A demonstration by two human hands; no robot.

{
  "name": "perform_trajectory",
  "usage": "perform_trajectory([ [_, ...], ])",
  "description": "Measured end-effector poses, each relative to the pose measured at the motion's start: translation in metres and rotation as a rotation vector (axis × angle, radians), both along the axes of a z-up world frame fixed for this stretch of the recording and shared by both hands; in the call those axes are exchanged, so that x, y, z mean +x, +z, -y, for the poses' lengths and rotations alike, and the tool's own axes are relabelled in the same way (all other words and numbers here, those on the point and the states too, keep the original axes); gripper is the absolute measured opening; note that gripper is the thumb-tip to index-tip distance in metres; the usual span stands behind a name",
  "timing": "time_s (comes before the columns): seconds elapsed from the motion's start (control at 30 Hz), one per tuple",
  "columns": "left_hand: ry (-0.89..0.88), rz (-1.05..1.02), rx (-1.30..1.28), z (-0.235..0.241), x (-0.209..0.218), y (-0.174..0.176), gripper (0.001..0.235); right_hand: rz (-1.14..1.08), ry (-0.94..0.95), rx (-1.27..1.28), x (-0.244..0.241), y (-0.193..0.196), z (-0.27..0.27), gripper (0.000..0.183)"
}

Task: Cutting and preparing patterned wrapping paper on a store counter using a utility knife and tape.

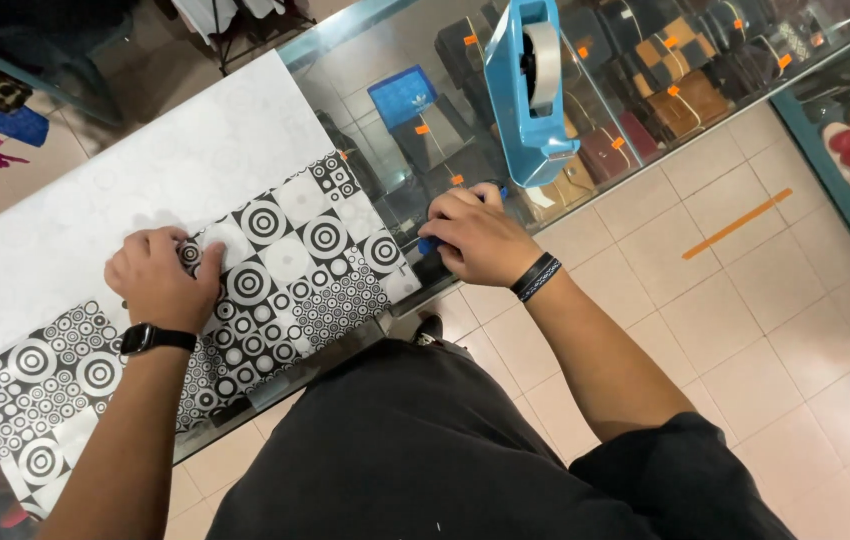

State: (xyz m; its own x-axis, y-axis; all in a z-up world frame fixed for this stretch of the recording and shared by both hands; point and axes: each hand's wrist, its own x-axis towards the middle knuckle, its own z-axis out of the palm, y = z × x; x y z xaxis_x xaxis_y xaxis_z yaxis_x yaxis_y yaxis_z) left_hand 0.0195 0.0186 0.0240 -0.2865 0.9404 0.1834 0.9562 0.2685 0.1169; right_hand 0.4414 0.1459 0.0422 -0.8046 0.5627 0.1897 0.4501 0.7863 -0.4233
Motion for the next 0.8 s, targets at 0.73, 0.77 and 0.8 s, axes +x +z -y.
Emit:
perform_trajectory([
  [0.73,-0.187,0.099,0.054,-0.028,0.073,-0.008,0.075,0.003,-0.056,0.109,0.040,-0.031,0.040,0.013],
  [0.77,-0.179,0.120,0.035,-0.028,0.075,-0.005,0.077,0.011,-0.055,0.113,0.041,-0.032,0.041,0.014],
  [0.8,-0.172,0.142,0.017,-0.027,0.077,-0.002,0.080,0.018,-0.053,0.117,0.041,-0.034,0.042,0.014],
])
